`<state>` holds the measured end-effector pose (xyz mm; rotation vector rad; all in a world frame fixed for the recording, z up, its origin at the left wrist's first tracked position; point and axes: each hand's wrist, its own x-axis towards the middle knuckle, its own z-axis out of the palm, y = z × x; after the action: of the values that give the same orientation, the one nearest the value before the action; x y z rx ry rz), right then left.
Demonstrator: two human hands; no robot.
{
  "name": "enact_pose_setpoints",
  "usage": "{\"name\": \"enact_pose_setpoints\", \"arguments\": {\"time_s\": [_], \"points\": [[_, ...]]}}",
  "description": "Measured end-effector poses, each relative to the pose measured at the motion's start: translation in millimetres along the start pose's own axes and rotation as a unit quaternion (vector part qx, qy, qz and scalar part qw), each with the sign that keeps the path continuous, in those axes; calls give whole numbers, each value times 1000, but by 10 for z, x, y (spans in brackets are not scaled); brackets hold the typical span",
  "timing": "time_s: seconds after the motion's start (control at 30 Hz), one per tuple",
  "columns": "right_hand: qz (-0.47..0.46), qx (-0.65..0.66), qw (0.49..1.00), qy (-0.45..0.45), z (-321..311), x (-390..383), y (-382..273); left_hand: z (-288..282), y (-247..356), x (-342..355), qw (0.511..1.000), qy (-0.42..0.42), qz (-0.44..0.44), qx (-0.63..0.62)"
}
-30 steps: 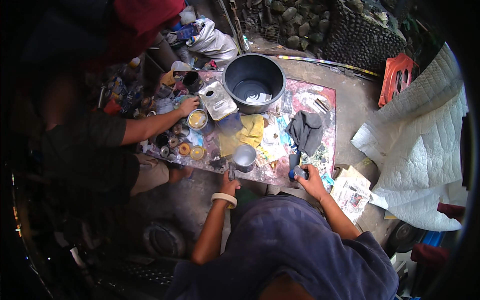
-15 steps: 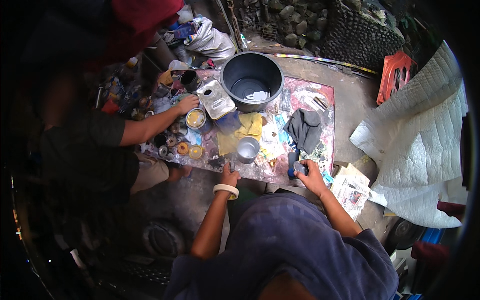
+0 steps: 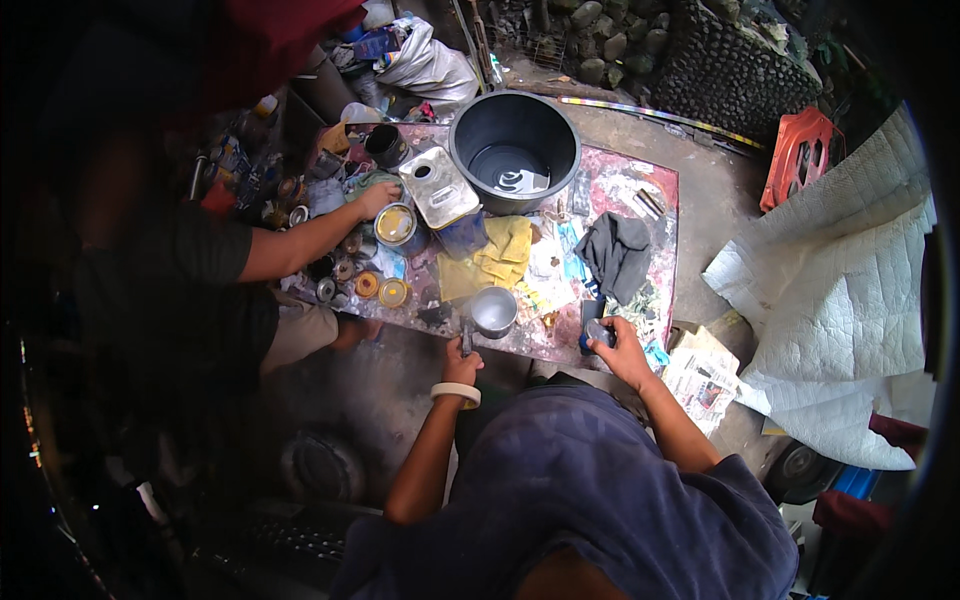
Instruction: The person stands at a cluttered workbench and handles various paint cans and containers. They open a can, pour liquid into a metal cup, and use a spray gun to mix or clean the contents. Another person is present at the table, also handling materials.
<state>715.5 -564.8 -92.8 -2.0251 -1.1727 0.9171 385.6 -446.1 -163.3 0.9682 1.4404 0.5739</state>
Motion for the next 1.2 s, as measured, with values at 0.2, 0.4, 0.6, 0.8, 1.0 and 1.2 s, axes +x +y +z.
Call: {"name": "enact_pose_setpoints", "arguments": {"time_s": [0.2,0.4,0.6,0.8,1.0,1.2], "points": [[-3,-5,1000,-3,14,9,-29,-228,-231,28,997,8,6,81],[-1,26,999,-38,138,-22,-107,-257,-315,60,997,9,53,48],[-27,11,999,-39,227,24,-166,-242,-103,-30,999,18,36,-4],[-28,21,999,-32,202,12,-256,-374,-210,-71,998,35,41,38],[-44,27,999,-17,230,34,-206,-412,-111,-133,995,37,43,78],[-53,28,998,-27,199,38,-274,-363,-93,-151,997,26,21,68]]}}
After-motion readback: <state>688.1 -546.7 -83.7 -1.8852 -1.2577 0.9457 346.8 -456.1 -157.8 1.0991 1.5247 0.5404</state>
